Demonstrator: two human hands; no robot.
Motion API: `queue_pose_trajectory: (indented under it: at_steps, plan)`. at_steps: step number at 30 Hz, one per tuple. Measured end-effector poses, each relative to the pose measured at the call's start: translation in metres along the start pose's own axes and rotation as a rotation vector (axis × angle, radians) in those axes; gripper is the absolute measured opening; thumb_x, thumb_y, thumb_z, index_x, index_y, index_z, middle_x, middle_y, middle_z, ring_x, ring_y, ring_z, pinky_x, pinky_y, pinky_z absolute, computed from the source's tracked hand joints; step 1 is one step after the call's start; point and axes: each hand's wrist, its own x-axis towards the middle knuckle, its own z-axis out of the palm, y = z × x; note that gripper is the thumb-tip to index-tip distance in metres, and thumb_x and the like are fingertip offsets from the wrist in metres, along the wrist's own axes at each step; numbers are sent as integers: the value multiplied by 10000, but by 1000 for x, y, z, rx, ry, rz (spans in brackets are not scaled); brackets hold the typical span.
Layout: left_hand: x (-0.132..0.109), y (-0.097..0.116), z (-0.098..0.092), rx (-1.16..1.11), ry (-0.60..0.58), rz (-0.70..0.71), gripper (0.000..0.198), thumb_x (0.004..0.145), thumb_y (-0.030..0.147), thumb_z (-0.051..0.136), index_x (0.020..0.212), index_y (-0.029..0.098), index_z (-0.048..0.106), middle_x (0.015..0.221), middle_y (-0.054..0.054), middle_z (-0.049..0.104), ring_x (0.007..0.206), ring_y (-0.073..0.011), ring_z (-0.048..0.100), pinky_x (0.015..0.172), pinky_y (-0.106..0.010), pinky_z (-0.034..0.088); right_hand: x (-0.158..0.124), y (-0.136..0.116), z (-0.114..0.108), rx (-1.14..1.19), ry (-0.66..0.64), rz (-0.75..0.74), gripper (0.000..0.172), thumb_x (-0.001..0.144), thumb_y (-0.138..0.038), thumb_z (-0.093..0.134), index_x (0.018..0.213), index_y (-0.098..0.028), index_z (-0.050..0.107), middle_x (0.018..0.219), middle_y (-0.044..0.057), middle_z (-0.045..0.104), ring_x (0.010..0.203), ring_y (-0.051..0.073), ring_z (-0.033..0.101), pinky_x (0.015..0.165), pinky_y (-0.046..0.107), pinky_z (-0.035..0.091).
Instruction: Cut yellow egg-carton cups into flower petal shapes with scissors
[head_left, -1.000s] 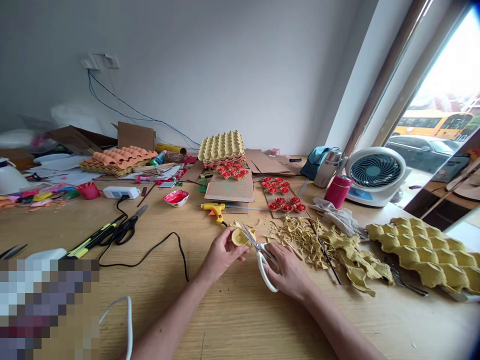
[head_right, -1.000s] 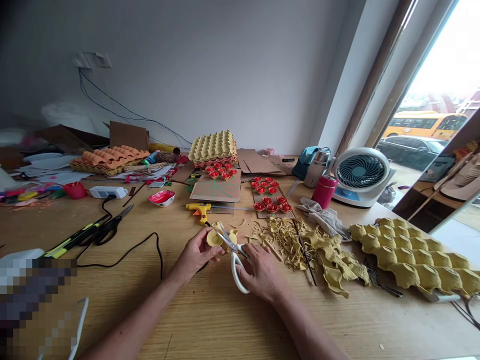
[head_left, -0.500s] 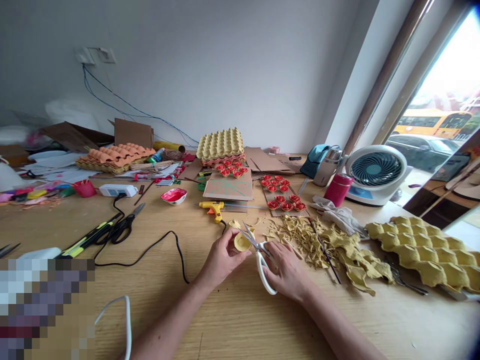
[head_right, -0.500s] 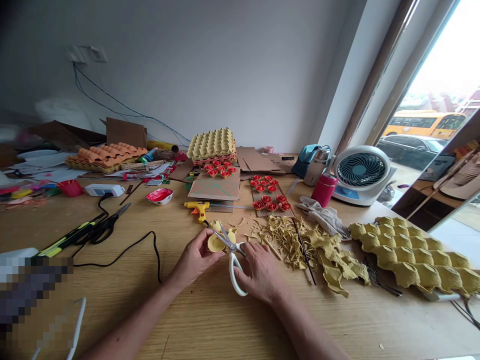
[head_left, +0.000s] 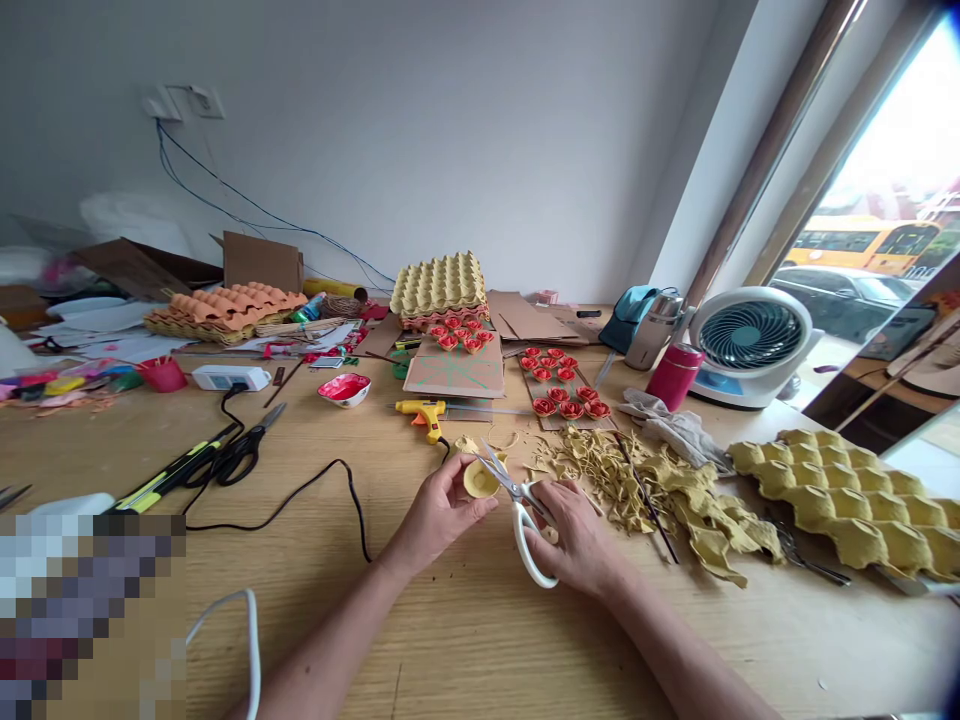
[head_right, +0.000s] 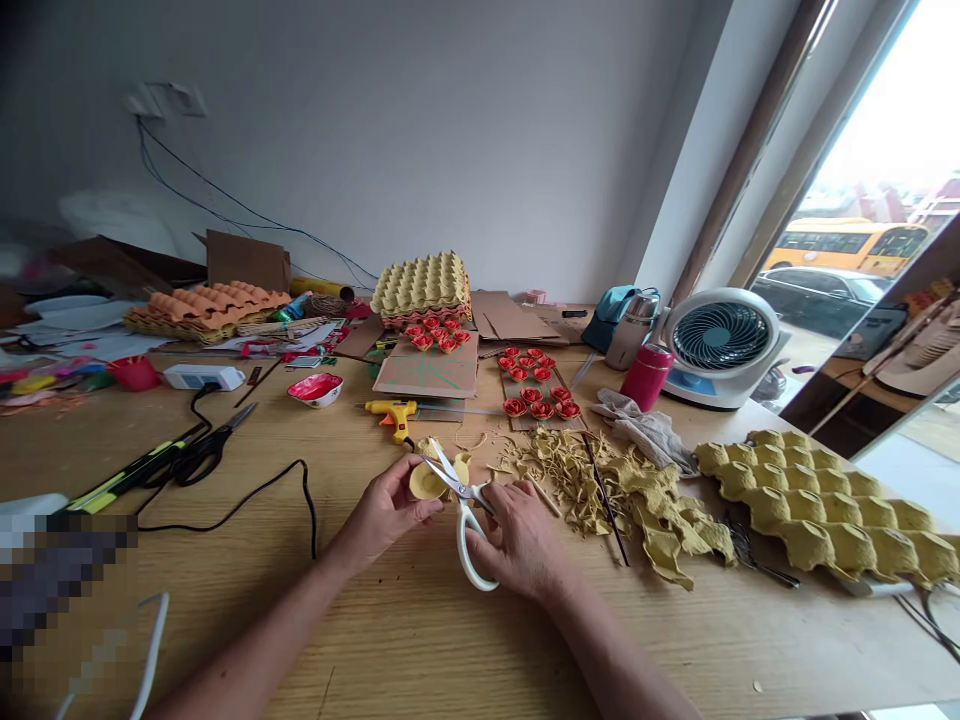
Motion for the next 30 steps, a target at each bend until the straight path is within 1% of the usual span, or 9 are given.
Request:
queue_pose_trajectory:
  at_steps: [3, 8, 12, 17, 20, 23, 30]
  plan:
    - [-1, 2, -1, -36, -12, -52, 439, 720, 335, 790, 1068, 194, 564, 958, -32, 665, 785, -166, 628, 578, -229, 532, 0, -2, -2, 6, -3, -4, 218, 876, -297, 535, 734, -229, 384, 713, 0, 537, 689, 176, 491, 747, 337, 356]
    - [0, 3, -4, -59, -18, -61, 430, 737, 331, 782, 1088, 179, 585, 986, -58, 678, 820, -175, 639, 581, -223, 541, 0, -2, -5, 9, -3, 9, 226, 871, -294, 552, 731, -227, 389, 694, -10, 531, 677, 167, 483, 737, 325, 352]
    - [0, 4, -5, -73, -43, -59, 431, 751, 342, 773, 1097, 160, 592, 942, -60, 678, 804, -171, 636, 602, -236, 549, -1, 1, -4, 21, 7, -5, 228, 860, -285, 568, 723, -224, 397, 685, -16, 530, 661, 156, 467, 721, 314, 343]
    - [1, 2, -8, -116, -40, -54, 532, 757, 340, 776, 1187, 166, 516, 947, -53, 671, 774, -161, 648, 617, -250, 550, -2, 2, -4, 21, 9, -5, 231, 860, -239, 561, 721, -223, 376, 674, -28, 511, 646, 147, 446, 715, 305, 330]
    - [2, 1, -8, -121, -32, -46, 510, 757, 347, 773, 1152, 167, 505, 951, -51, 661, 764, -158, 646, 610, -249, 542, -2, 1, -5, 13, 5, -14, 232, 875, -234, 540, 725, -223, 365, 679, -26, 502, 640, 147, 433, 715, 308, 329]
    - [3, 0, -10, -101, -48, -23, 471, 758, 337, 768, 1113, 169, 509, 928, -38, 648, 747, -149, 636, 605, -245, 536, -2, 1, -5, -11, -3, -15, 214, 886, -240, 524, 735, -222, 373, 688, -22, 501, 641, 149, 431, 719, 312, 332]
    - [4, 1, -9, -23, -112, 18, 353, 773, 278, 735, 1024, 178, 507, 827, 10, 609, 662, -103, 571, 607, -227, 506, -1, 7, -2, -96, 12, -47, 160, 883, -287, 515, 781, -216, 415, 729, -5, 537, 681, 167, 489, 759, 336, 326]
